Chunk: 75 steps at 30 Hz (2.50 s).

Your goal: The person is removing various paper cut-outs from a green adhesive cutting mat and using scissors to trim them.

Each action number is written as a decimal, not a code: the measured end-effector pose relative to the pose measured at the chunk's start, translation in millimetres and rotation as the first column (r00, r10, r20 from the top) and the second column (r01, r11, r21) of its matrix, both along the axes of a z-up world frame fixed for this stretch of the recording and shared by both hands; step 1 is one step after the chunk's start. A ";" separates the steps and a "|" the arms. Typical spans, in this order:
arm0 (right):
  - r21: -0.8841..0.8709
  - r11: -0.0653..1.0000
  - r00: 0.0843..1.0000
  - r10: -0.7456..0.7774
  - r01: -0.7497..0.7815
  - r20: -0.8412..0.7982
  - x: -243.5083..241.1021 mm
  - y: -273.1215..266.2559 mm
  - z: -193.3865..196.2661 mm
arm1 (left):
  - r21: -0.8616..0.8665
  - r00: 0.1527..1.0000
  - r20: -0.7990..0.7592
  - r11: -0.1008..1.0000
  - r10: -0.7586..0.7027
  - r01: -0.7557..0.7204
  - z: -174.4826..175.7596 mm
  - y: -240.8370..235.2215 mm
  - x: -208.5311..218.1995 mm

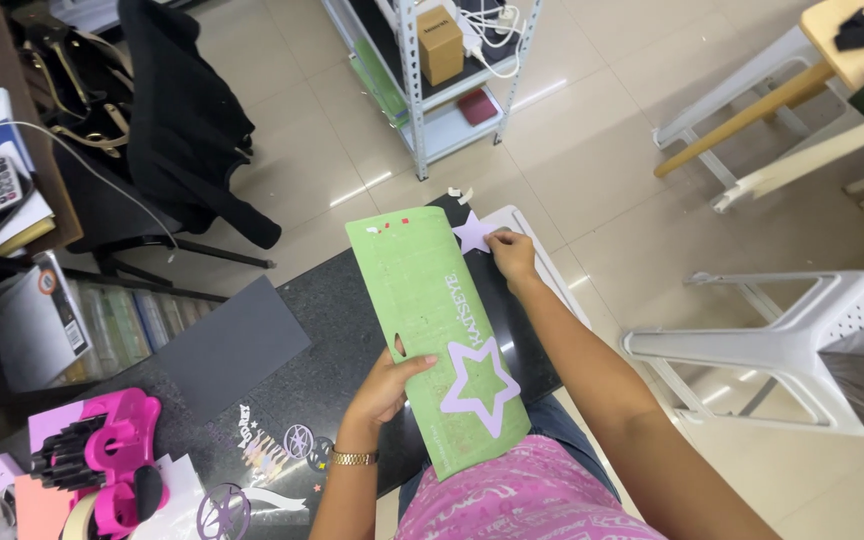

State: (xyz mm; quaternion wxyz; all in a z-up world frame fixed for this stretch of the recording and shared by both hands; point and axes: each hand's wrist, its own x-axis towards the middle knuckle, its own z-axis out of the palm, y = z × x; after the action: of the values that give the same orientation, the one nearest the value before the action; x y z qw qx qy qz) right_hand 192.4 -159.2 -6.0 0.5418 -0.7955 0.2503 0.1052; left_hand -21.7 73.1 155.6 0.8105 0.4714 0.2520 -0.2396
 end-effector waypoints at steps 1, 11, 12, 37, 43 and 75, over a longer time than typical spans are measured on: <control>-0.026 1.000 1.000 -0.012 0.012 -0.005 5.0 1.7 -9.2 | -0.003 1.000 0.004 1.000 -0.001 0.001 2.3 -0.1 -0.9; 0.029 0.998 0.996 -0.061 0.060 0.063 -5.3 -3.9 10.1 | 0.003 1.000 0.030 1.000 0.002 -0.002 -8.5 1.4 0.3; 0.026 0.998 0.996 -0.061 0.059 0.060 -21.6 -2.9 37.3 | 0.001 1.000 0.027 1.000 0.002 -0.002 -6.5 -0.8 -0.6; 0.565 0.818 0.947 0.255 -0.103 -0.196 -202.1 -61.2 164.4 | -0.068 0.994 0.058 0.993 -0.091 0.095 -25.9 -32.7 6.7; 0.580 0.808 0.953 0.247 -0.104 -0.174 -200.6 -63.2 165.0 | -0.074 0.996 0.058 0.994 -0.074 0.078 -42.5 -31.7 4.8; 0.284 0.406 0.484 0.819 -0.869 0.308 -172.9 172.7 213.4 | -0.227 0.940 0.244 0.956 0.239 -0.185 -89.5 -70.4 14.3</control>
State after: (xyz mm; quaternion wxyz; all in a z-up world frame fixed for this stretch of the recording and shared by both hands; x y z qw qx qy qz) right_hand 19.5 13.6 207.4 0.5786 -0.6866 -0.2459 0.3652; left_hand -7.4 2.7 66.1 0.9016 0.3855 0.1637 -0.1084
